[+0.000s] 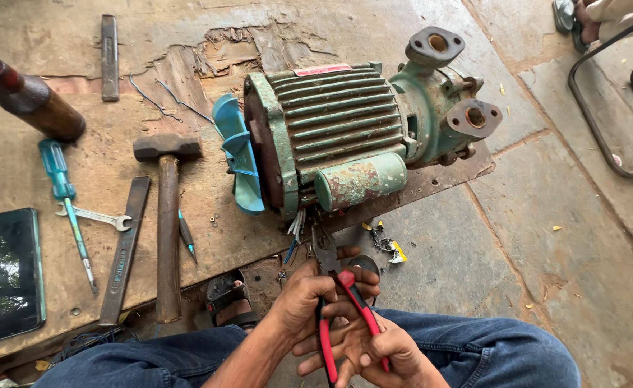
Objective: The person is repairing an electric motor by stripping wires and connecting them using pliers and a screwdriver. They are seated on the floor with various tools laid out on a wooden board.
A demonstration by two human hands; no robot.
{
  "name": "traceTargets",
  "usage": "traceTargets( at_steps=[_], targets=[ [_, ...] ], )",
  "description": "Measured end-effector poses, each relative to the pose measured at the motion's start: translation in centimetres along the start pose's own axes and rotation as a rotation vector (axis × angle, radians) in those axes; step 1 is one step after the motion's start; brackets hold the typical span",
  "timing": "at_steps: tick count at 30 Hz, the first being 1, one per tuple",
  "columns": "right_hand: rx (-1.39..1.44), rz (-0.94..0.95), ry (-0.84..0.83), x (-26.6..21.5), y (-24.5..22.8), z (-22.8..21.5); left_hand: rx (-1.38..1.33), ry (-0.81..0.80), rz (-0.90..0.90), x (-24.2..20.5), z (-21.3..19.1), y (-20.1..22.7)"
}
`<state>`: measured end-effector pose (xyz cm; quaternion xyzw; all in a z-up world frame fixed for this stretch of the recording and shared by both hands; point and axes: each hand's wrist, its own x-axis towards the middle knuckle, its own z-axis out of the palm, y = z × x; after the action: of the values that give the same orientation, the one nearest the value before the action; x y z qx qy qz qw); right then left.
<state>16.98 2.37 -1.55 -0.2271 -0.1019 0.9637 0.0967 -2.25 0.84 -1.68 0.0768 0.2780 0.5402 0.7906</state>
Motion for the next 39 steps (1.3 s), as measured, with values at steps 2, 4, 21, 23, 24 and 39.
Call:
traceTargets(
  at_steps=[2,4,21,23,24,39],
  targets=[
    [-0.042,-0.016,-0.008,-0.1,0.2,-1.0,-0.023,-0.005,0.015,0.2,-0.2,-0.2],
    [-0.097,-0.036,-0.014,-0.1,0.5,-2.0,-0.022,-0.004,0.035,0.4,-0.4,-0.5],
    [-1.140,-0.257,0.617,-3.4,0.2,0.6,-0.361,-0.074,0.059,2.1,-1.4,-3.8],
    [-0.842,-0.162,0.489,-3.7,-0.3,0.1,-0.307,-0.157,0.083,2.2,-1.9,-3.8],
    [-0.814,-0.162,0.465,-3.6,0.0,-0.2,-0.282,-0.198,0.095,2.3,-1.9,-4.0],
    [-1.419,-0.609,0.618,-4.8,1.2,2.2,-0.214,0.074,0.051,1.7,-0.9,-3.7]
  ],
)
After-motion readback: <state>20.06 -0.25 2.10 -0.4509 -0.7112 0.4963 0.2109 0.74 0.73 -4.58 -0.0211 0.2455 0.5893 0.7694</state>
